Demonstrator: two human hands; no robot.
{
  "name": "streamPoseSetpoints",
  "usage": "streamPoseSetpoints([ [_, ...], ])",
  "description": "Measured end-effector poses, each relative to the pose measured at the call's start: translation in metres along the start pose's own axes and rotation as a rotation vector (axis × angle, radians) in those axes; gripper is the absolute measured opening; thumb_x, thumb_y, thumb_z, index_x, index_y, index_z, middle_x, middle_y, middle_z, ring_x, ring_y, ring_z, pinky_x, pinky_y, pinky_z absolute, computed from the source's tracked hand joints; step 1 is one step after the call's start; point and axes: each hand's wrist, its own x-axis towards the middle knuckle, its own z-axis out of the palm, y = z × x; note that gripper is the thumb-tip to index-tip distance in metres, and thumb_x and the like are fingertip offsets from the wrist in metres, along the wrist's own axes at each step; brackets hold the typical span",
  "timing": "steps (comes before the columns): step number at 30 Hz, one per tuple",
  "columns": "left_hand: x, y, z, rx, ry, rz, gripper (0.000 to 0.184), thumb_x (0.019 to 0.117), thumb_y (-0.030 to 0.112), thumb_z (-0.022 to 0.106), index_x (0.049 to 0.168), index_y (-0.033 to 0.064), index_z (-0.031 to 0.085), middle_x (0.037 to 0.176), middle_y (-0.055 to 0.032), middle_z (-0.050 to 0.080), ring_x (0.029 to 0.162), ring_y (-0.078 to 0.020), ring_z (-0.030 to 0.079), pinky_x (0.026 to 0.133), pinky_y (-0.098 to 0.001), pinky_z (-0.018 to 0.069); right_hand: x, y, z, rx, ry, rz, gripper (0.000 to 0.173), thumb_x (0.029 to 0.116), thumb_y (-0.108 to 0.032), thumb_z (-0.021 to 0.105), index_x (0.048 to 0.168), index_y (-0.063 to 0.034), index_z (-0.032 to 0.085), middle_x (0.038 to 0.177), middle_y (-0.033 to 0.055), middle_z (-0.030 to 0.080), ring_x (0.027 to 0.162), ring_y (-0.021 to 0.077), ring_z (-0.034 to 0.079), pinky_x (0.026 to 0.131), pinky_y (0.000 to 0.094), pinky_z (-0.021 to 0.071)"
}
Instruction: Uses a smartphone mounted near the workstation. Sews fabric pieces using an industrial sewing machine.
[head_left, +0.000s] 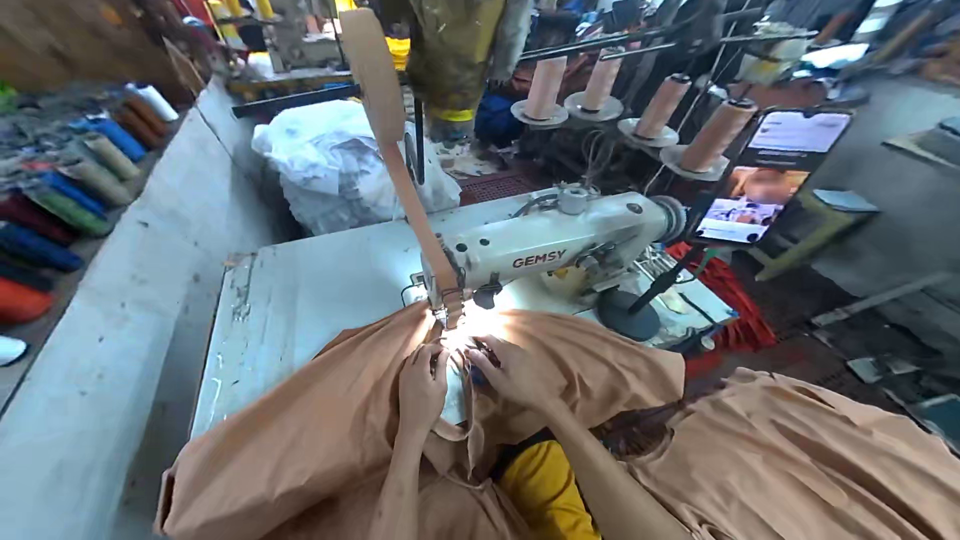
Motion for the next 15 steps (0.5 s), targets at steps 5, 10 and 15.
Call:
streamPoseSetpoints([
  [5,0.003,0.005,0.004,0.213,-0.136,-0.050,0.032,0.0984,0.030,0.061,0.120,0.0095,0.074,0.117,-0.0135,0.069,0.111,-0.0296,0.065,0.098,-0.0455,0.0531,0.000,-0.003,0.003,-0.118,0.005,0.030,0.051,0.1037,-0.052,0.046,0.139,-0.0214,0.066,0.122,0.0055,0.073,0.112,0.0231,0.069,0.097,0.0490,0.0544],
  [10,0.006,0.014,0.003,0.235,-0.140,-0.052,0.028,0.1020,0.020,0.055,0.114,0.0012,0.072,0.116,-0.0201,0.069,0.112,-0.0347,0.066,0.100,-0.0475,0.0524,0.001,-0.011,0.003,-0.201,-0.027,0.019,0.044,0.1023,-0.047,0.051,0.138,-0.0265,0.067,0.118,0.0044,0.074,0.104,0.0234,0.070,0.091,0.0491,0.0553],
  [15,0.007,0.014,-0.002,0.088,-0.157,0.012,0.028,0.1015,0.023,0.055,0.109,0.0019,0.073,0.112,-0.0153,0.070,0.108,-0.0294,0.068,0.096,-0.0457,0.0536,0.002,-0.010,0.013,-0.251,0.025,-0.033,0.039,0.1060,-0.043,0.046,0.136,-0.0308,0.068,0.114,0.0034,0.075,0.100,0.0250,0.072,0.084,0.0509,0.0571],
])
